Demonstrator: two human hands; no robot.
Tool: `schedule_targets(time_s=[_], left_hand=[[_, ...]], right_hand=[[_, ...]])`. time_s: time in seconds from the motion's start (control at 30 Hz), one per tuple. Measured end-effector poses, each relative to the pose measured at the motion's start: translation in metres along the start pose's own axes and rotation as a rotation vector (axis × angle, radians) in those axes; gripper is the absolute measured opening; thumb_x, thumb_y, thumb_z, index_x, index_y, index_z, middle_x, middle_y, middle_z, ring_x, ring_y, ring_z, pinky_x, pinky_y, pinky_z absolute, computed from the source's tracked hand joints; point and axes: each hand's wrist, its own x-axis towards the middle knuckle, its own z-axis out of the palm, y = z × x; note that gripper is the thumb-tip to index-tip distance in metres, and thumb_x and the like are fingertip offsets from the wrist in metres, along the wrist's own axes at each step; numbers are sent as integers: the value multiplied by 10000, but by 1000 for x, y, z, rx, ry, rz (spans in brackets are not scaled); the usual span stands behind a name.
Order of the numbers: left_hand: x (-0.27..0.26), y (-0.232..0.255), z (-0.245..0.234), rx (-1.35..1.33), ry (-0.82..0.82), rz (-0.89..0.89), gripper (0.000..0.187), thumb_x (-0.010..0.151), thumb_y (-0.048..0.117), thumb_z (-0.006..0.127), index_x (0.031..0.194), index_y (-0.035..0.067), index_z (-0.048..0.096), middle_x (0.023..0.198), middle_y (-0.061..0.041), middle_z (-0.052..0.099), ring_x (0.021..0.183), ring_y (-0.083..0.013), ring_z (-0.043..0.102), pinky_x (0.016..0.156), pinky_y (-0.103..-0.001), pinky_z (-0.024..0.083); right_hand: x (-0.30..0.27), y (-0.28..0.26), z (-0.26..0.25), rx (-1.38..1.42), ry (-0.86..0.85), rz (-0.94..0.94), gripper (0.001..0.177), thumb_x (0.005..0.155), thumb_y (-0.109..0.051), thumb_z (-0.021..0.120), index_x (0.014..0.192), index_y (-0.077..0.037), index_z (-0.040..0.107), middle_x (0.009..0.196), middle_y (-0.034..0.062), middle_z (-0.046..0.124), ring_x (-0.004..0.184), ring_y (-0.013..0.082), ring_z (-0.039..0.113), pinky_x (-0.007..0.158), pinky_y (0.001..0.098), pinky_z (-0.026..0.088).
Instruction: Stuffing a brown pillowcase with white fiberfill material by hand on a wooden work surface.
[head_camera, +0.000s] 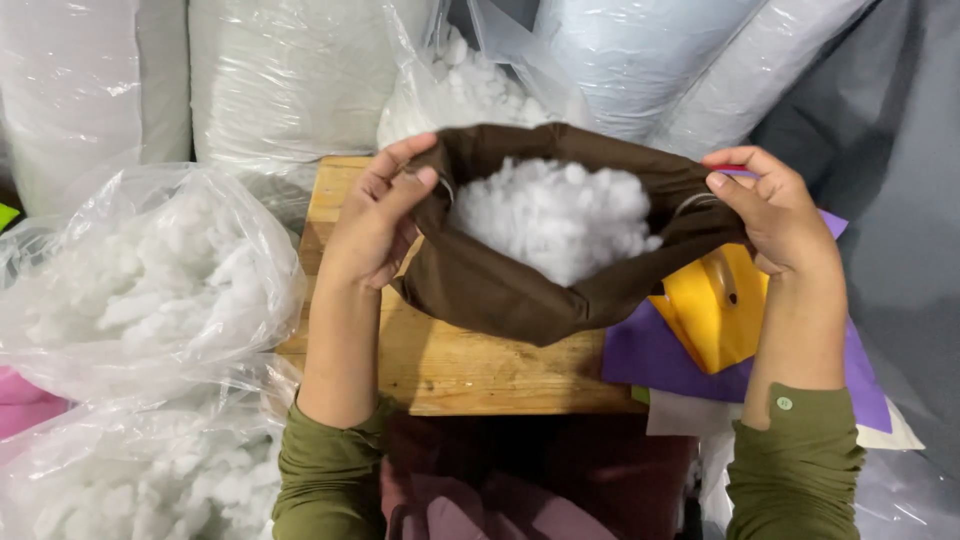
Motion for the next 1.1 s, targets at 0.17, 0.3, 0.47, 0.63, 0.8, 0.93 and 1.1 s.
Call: schedule_targets(time_s=[0.17, 0.3, 0.47, 0.63, 0.8, 0.93, 1.1], left_hand=[[-31, 29, 7, 872, 49, 140, 363, 962, 162, 663, 1323, 152, 617, 992, 9, 553, 623, -27, 437, 590, -178, 377], [-43, 32, 17, 1412, 158, 629, 406, 972, 182, 711, 1337, 34, 613, 1264, -182, 568, 1197, -356, 574, 1046, -462, 444], [16, -18, 68, 1521, -314, 496, 168, 915, 85, 669, 1050, 39, 758, 1047, -128, 678, 963, -332, 698, 830, -432, 577], [90, -126, 26, 1853, -722, 152, 154, 883, 95, 667, 961, 4, 765, 893, -195, 728, 836, -383, 746, 690, -476, 631], [86, -81, -5, 2045, -653, -175, 189, 878, 100, 653, 906, -51, 762, 817, -222, 736, 749, -363, 753, 628, -465, 623], [44, -6, 51, 1842, -636, -14, 308, 914, 232, 650, 871, -57, 746, 776, -245, 723, 740, -419, 753, 573, -475, 605], [43, -40, 75, 1893, -818, 210, 207, 887, 135, 675, 981, -29, 760, 892, -213, 742, 830, -379, 751, 677, -477, 639]], right_hand=[[-19, -29, 8, -470, 64, -89, 222, 1069, -114, 613, 1289, -99, 638, 970, 84, 726, 859, 106, 656, 770, 257, 485], [-38, -52, 46, -939, 225, -808, 248, 999, 48, 774, 1243, 54, 731, 1220, 242, 638, 1126, 320, 622, 804, 378, 560], [-4, -42, 116, -939, -320, -712, 302, 1027, -287, 588, 1243, -114, 708, 1212, 137, 662, 1104, 368, 626, 930, 471, 497], [30, 16, 117, -1118, -650, -292, 606, 905, -406, 693, 1290, 50, 585, 1160, 293, 649, 1145, 507, 614, 1030, 592, 504], [22, 2, 82, -1326, -756, -127, 288, 801, -294, 753, 1003, -105, 832, 937, 189, 779, 1004, 402, 723, 872, 475, 590], [10, -25, 78, -1047, -730, -302, 321, 764, -341, 800, 1036, -169, 812, 1125, 186, 743, 1067, 430, 686, 938, 511, 545], [1, -24, 131, -1060, -841, -517, 529, 716, -346, 858, 1171, -105, 737, 1247, 211, 650, 1187, 484, 577, 987, 630, 465]])
